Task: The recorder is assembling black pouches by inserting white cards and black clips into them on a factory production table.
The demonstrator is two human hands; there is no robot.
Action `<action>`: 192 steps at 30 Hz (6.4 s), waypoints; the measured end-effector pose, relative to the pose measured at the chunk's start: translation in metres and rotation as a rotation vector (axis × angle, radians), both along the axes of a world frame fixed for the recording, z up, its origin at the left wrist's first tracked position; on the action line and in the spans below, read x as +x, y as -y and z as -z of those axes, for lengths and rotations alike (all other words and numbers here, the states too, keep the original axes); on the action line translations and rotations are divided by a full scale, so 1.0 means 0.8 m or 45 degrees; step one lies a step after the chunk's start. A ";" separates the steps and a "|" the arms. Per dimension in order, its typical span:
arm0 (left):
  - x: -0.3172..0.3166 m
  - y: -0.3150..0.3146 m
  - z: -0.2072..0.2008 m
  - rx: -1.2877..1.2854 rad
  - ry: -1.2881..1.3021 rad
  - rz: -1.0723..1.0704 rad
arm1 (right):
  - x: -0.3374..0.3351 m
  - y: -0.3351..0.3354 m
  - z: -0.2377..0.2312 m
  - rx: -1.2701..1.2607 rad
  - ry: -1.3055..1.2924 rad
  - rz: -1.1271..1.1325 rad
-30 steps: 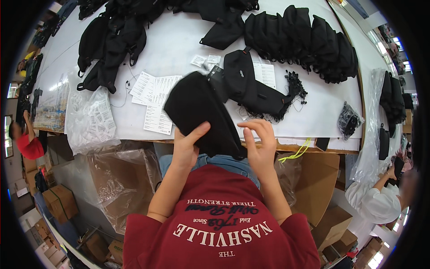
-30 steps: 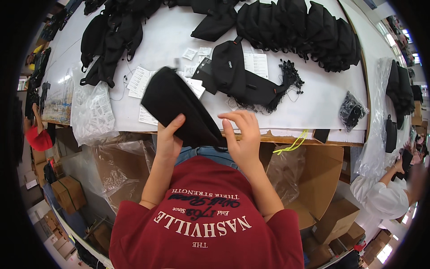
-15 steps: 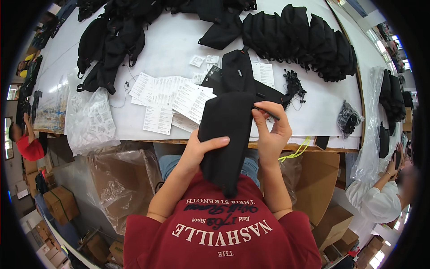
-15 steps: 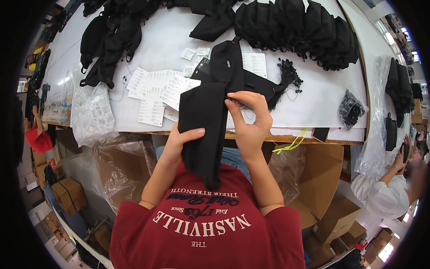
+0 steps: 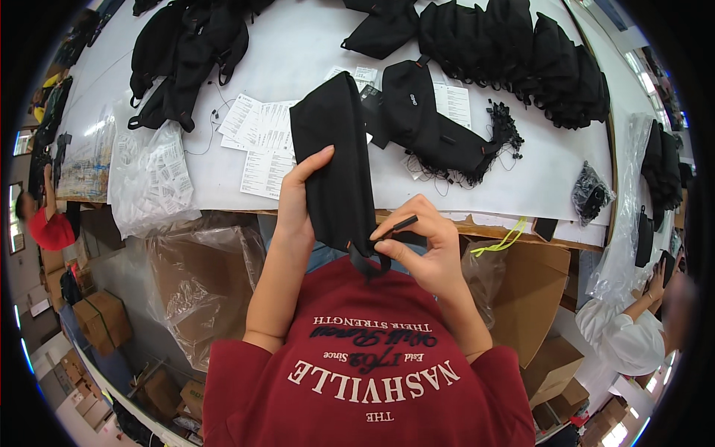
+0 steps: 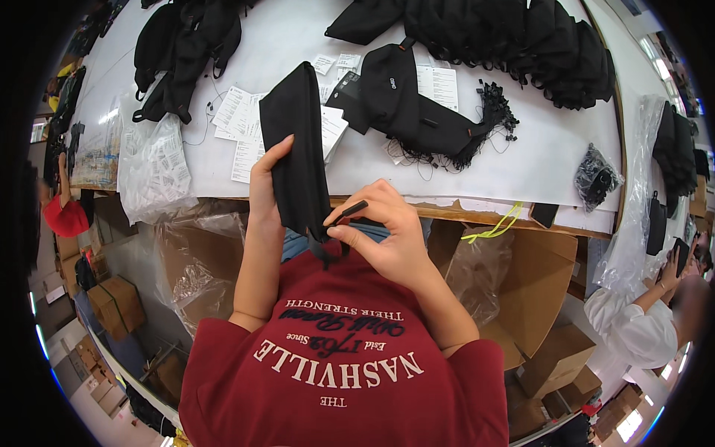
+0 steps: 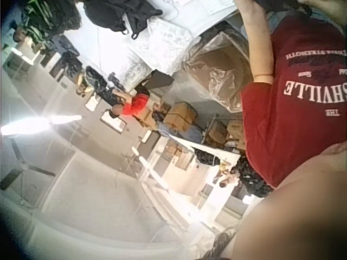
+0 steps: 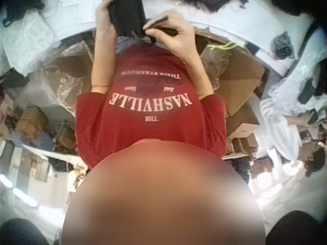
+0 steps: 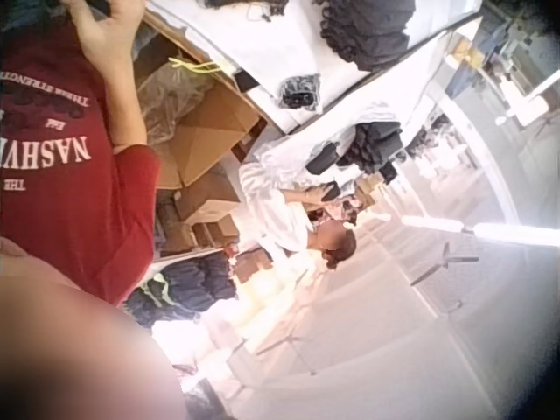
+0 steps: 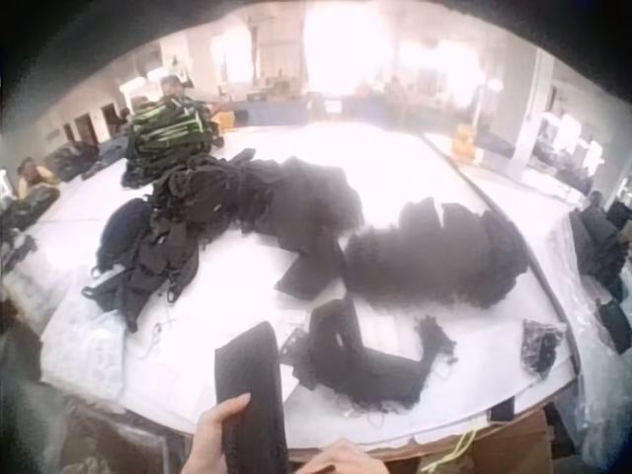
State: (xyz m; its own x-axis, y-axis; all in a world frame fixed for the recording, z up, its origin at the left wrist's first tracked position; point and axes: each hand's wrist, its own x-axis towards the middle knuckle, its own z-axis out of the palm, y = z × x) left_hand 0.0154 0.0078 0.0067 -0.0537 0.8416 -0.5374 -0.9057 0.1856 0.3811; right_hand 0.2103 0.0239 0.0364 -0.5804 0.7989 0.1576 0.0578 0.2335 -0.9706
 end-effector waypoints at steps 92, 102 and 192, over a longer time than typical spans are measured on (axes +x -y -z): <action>-0.069 -0.003 0.051 -0.028 -2.660 0.445 | 0.197 -0.146 0.131 0.289 1.075 0.814; -0.063 -0.006 0.043 0.020 -2.546 0.313 | 0.265 -0.150 0.118 0.235 1.324 0.761; 0.056 -0.020 0.009 0.647 -1.161 0.727 | 0.057 -0.043 0.056 -0.645 -0.127 -0.101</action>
